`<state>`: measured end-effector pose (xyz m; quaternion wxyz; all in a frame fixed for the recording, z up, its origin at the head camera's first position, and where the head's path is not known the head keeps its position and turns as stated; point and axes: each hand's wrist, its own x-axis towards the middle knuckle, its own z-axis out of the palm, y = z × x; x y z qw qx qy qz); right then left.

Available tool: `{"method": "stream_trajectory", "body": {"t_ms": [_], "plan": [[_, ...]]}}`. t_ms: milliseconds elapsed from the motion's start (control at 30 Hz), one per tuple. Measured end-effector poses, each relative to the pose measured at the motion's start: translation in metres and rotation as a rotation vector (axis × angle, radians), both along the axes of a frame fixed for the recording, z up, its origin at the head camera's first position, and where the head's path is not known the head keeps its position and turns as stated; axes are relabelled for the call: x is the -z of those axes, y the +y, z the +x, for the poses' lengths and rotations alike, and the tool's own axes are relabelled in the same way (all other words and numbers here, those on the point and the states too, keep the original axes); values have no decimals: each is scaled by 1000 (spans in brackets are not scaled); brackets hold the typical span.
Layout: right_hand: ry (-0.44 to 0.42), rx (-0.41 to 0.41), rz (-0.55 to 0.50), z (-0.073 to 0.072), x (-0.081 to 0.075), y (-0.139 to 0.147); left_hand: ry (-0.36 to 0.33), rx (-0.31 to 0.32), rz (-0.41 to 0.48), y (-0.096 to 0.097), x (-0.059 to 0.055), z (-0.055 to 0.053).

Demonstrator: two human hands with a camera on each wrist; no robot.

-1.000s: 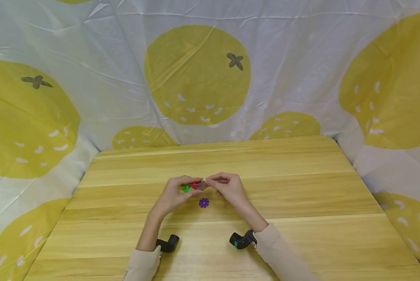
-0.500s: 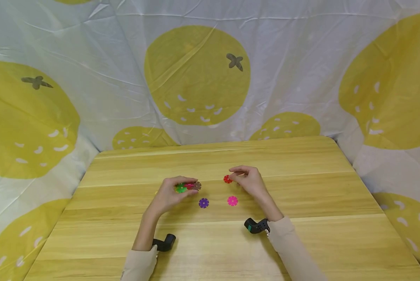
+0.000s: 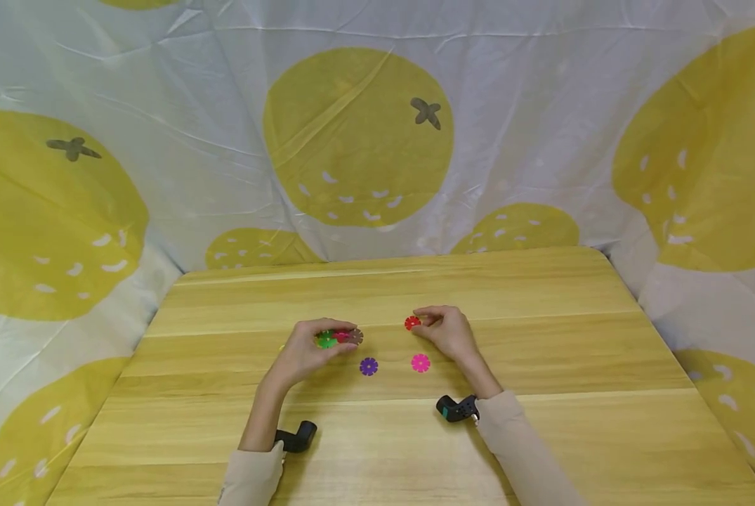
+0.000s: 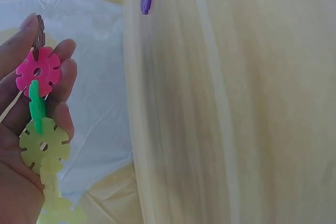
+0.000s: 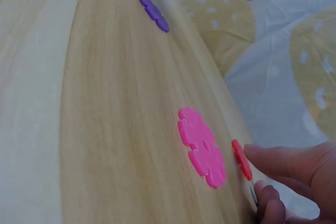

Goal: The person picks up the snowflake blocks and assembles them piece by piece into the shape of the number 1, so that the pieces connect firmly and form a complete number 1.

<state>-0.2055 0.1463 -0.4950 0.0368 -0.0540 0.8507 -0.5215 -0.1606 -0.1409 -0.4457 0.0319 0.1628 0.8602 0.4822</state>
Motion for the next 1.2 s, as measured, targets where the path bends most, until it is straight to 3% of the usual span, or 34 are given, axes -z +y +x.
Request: {"method": "stream_trajectory", "body": {"t_ms": [167,567,800,967,1200], "plan": [[71,2,132,-1,3,-1,1,-8,-20,2,2,1],[69,46,222,0,2,-9,13,27,-54,1,4,0],[94,-8,274,1,-3,-6,-11,37,-23,3,0,1],[88,-81,219,3,-10,-6,-27,37,-12,3,-2,1],[1,-252,-31,13,-25,-13,-39,36,10,1,-2,1]]}}
